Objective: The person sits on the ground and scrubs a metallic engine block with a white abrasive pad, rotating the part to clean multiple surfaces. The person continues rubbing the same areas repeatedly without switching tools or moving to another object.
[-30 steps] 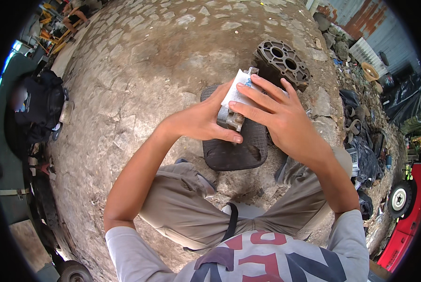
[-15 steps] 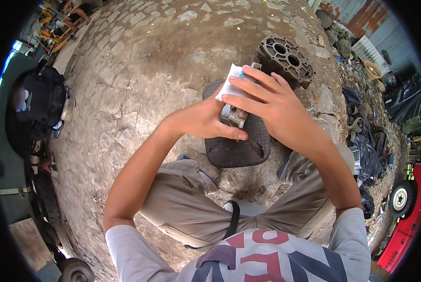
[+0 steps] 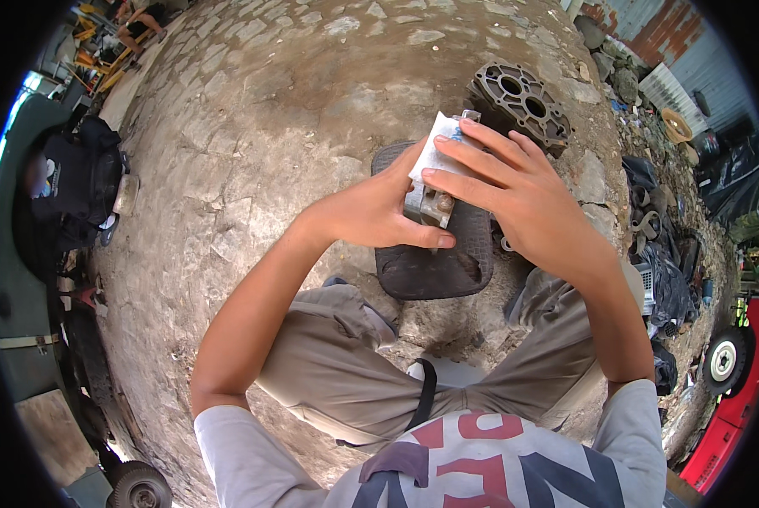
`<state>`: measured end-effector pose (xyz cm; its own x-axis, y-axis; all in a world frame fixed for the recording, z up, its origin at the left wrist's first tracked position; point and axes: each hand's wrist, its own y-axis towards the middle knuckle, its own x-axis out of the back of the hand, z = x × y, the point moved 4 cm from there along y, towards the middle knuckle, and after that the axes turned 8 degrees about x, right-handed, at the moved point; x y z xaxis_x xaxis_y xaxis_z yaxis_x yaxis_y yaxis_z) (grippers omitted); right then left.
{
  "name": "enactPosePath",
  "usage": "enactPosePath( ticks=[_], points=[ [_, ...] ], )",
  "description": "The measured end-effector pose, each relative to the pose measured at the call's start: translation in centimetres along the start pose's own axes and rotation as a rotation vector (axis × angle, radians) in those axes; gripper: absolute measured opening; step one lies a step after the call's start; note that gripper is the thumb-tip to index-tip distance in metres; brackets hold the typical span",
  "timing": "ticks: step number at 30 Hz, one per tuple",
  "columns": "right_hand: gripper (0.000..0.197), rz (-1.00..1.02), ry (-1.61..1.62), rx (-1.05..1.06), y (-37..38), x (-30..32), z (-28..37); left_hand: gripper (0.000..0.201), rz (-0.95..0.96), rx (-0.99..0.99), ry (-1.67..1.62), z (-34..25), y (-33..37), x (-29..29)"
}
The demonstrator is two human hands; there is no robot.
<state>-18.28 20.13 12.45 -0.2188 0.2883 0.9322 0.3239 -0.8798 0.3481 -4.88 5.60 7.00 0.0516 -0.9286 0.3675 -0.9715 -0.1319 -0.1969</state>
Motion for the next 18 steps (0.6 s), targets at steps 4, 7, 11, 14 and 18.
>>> enactPosePath(
  ticks=[4, 7, 11, 14, 18],
  points=[
    [0.063, -0.048, 0.066, 0.003, 0.8, -0.5, 0.2, 0.126, 0.049, 0.012, -0.020, 0.4, 0.4, -0.3],
    [0.065, -0.010, 0.036, 0.004, 0.8, -0.2, 0.5, 0.125, 0.002, -0.014, 0.003, 0.5, -0.1, 0.1],
    [0.065, 0.014, 0.033, -0.008, 0.0, -0.1, 0.3, 0.124, 0.000, -0.028, 0.009, -0.1, 0.3, 0.2],
    [0.065, -0.002, 0.035, -0.003, 0.9, -0.4, 0.4, 0.121, 0.040, 0.017, 0.031, 0.0, 0.1, 0.0],
    [0.065, 0.009, 0.050, -0.014, 0.2, -0.2, 0.2, 0.115, -0.041, -0.097, -0.014, -0.3, -0.3, -0.3]
  ],
)
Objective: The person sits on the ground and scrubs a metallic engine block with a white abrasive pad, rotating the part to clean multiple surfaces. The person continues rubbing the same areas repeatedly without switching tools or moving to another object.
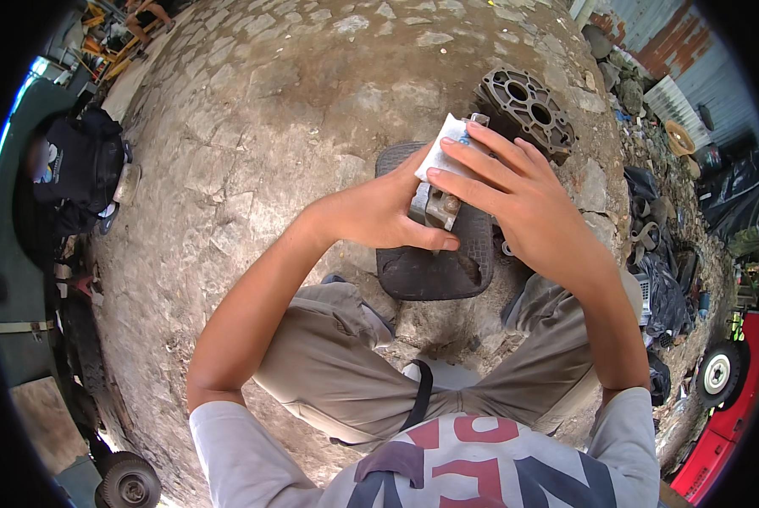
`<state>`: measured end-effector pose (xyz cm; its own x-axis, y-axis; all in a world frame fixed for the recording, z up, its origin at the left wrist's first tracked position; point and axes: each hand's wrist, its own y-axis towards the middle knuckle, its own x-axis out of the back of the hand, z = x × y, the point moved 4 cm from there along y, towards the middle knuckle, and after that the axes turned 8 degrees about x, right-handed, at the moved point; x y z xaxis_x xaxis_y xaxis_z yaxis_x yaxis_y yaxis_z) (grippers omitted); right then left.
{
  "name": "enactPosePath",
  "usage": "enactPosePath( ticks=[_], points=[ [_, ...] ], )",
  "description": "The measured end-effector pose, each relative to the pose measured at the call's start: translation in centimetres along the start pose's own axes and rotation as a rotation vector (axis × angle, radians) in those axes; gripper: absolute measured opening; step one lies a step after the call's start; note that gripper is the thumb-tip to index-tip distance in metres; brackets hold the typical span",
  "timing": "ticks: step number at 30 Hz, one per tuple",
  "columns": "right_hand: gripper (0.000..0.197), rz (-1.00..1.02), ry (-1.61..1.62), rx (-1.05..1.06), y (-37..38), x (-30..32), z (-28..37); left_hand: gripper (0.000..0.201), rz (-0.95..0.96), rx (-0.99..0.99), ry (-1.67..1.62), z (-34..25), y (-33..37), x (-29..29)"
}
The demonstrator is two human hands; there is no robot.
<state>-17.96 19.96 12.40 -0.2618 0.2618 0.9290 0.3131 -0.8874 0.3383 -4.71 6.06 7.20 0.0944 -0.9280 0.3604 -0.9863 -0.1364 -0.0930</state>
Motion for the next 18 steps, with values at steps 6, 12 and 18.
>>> enactPosePath(
  ticks=[6, 12, 18],
  points=[
    [0.063, -0.018, 0.010, 0.010, 1.2, -0.5, 0.3, 0.120, 0.182, 0.203, 0.185, -0.2, 0.3, 0.4],
    [0.067, -0.003, -0.011, -0.010, 0.3, 0.2, 0.2, 0.118, 0.027, 0.009, 0.058, 0.5, 0.1, 0.3],
    [0.058, -0.110, 0.016, 0.034, 1.4, -1.7, -0.1, 0.104, 0.080, 0.169, 0.155, 1.3, 0.0, 0.7]
  ],
)
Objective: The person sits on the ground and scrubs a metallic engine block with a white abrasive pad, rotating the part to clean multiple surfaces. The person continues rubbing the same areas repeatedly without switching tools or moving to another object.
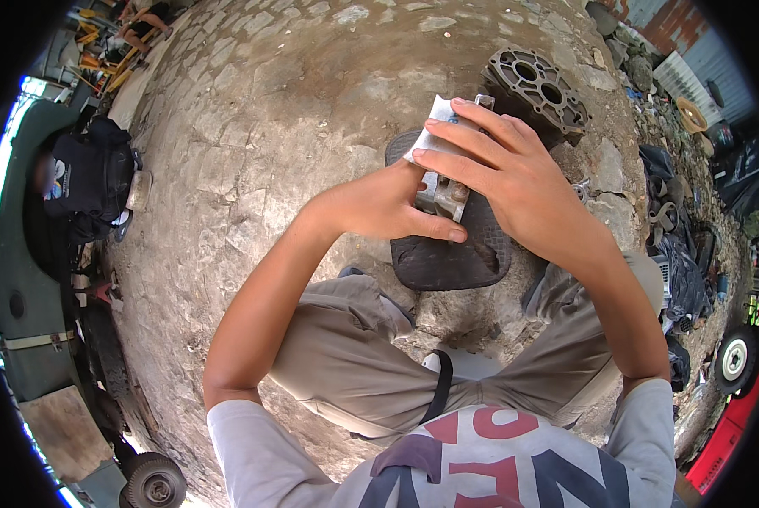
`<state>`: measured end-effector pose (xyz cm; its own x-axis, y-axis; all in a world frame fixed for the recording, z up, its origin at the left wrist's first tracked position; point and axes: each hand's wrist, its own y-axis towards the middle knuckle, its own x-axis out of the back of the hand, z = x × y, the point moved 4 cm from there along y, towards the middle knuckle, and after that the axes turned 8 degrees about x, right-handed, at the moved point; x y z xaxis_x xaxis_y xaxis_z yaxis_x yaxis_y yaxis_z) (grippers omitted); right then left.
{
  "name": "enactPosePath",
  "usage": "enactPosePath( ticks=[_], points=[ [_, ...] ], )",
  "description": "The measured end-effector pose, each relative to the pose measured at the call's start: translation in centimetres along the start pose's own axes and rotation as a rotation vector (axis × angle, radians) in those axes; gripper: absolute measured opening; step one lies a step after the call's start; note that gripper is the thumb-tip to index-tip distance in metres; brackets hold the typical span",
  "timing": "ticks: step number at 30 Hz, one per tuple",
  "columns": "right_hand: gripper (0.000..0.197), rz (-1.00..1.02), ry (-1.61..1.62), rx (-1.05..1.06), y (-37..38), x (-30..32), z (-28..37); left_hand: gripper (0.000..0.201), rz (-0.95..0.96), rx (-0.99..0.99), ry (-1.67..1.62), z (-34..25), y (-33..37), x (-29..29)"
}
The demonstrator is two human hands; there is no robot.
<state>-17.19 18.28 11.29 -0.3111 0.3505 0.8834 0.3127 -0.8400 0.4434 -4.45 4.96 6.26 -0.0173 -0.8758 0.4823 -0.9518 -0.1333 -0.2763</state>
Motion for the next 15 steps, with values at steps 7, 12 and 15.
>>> enactPosePath(
  ticks=[7, 12, 15],
  points=[
    [0.063, 0.051, -0.015, -0.062, -1.6, 1.3, 0.2, 0.116, 0.026, -0.053, -0.122, -0.2, 0.0, -0.2],
    [0.064, 0.034, -0.014, -0.061, -1.5, 1.2, 0.3, 0.116, 0.008, -0.082, -0.116, 0.3, 0.2, -0.4],
    [0.065, 0.035, 0.031, -0.026, -0.4, 0.8, 0.0, 0.113, 0.030, 0.047, -0.084, -0.6, 0.0, 0.0]
  ],
)
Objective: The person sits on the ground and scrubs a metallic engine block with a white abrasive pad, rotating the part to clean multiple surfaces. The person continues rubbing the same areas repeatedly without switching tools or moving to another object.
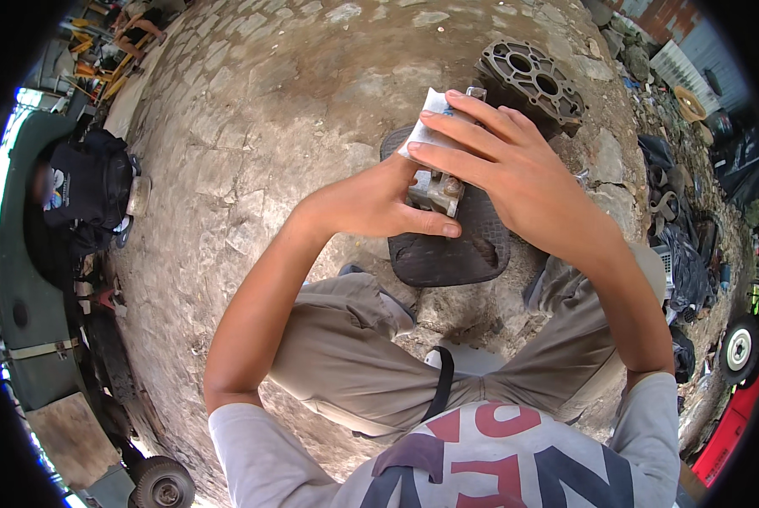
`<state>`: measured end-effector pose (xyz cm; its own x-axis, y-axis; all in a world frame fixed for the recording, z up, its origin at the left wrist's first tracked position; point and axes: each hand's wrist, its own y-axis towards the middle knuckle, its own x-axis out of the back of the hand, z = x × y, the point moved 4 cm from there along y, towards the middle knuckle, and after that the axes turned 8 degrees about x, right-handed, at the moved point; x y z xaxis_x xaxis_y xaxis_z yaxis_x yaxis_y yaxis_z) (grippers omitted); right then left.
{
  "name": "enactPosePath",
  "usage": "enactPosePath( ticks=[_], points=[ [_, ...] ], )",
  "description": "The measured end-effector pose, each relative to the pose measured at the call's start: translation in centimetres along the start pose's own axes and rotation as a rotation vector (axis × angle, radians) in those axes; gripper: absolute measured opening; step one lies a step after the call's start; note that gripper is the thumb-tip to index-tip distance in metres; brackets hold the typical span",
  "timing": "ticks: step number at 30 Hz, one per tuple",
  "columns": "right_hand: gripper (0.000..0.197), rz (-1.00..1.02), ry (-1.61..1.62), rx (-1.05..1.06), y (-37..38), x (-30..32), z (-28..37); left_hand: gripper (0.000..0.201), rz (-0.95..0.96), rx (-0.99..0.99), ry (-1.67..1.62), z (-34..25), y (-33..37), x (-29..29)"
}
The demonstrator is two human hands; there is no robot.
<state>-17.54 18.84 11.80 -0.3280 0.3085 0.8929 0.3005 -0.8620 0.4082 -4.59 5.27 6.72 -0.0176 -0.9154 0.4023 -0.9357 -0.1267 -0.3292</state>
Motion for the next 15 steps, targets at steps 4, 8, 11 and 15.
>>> enactPosePath(
  ticks=[4, 8, 11, 15],
  points=[
    [0.064, -0.043, 0.055, 0.019, 0.2, -0.6, -0.5, 0.111, -0.032, -0.060, 0.034, 0.4, 0.2, 0.1],
    [0.064, -0.007, 0.028, 0.024, -0.5, 0.1, -0.5, 0.113, -0.028, -0.103, -0.018, 0.4, 0.3, -0.3],
    [0.064, 0.024, 0.013, 0.011, -1.1, 1.1, -0.3, 0.114, -0.054, -0.148, 0.004, -0.2, 0.3, -0.5],
    [0.063, 0.049, -0.019, 0.004, -1.1, 1.4, -0.1, 0.110, -0.095, -0.182, 0.018, -0.8, 0.0, -0.6]
  ],
)
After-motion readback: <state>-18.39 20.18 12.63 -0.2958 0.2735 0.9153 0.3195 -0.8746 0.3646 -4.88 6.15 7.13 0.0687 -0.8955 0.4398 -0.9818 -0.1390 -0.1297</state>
